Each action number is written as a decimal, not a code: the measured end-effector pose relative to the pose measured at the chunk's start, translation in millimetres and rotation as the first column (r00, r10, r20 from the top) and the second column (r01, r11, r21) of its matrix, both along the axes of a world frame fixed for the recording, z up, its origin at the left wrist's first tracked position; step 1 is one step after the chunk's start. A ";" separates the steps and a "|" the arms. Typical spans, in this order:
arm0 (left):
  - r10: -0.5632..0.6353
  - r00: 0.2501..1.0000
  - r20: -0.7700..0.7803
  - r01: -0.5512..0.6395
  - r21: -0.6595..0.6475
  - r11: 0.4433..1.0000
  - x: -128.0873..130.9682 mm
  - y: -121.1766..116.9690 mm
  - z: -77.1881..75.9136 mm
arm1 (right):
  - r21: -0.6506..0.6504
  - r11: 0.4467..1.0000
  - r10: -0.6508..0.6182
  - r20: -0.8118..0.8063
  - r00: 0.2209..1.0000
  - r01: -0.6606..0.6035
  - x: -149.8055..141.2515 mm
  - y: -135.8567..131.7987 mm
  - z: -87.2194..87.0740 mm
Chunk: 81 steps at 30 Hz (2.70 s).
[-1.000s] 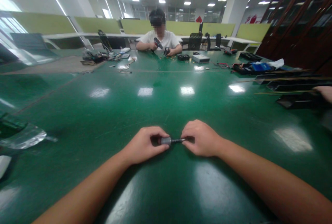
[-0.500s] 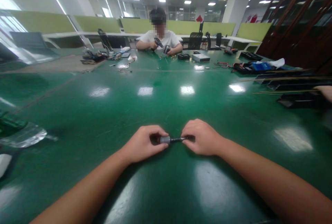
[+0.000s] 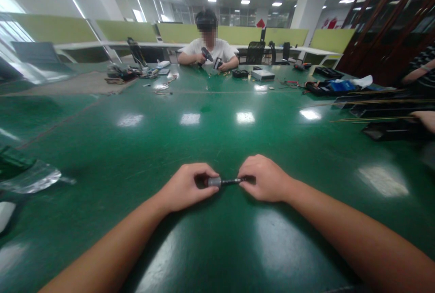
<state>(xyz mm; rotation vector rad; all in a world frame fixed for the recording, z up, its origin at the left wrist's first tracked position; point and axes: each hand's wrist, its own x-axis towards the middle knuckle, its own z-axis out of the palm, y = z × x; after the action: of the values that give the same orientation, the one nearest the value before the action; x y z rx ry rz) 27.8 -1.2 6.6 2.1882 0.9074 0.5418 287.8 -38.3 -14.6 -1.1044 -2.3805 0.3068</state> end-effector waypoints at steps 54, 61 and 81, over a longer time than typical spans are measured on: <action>-0.015 1.000 0.027 0.013 0.085 0.996 3.5 -1.6 -9.1 | 0.009 1.000 0.018 -0.073 0.997 -0.017 -29.9 0.2 -11.0; 0.010 1.000 0.000 -0.010 0.004 1.000 3.4 -2.5 -11.7 | 0.034 0.999 0.041 -0.066 0.997 -0.038 -28.5 -0.4 -10.4; 0.007 1.000 0.019 -0.007 0.004 1.000 3.7 -2.2 -10.0 | -0.008 0.998 0.068 -0.110 0.992 -0.070 -24.8 -1.5 -12.7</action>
<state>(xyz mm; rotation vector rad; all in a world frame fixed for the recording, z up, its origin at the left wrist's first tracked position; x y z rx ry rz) 31.6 -3.4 -3.4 2.1807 0.9052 0.5681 263.0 -39.8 -27.3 -0.9858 -2.3258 0.3952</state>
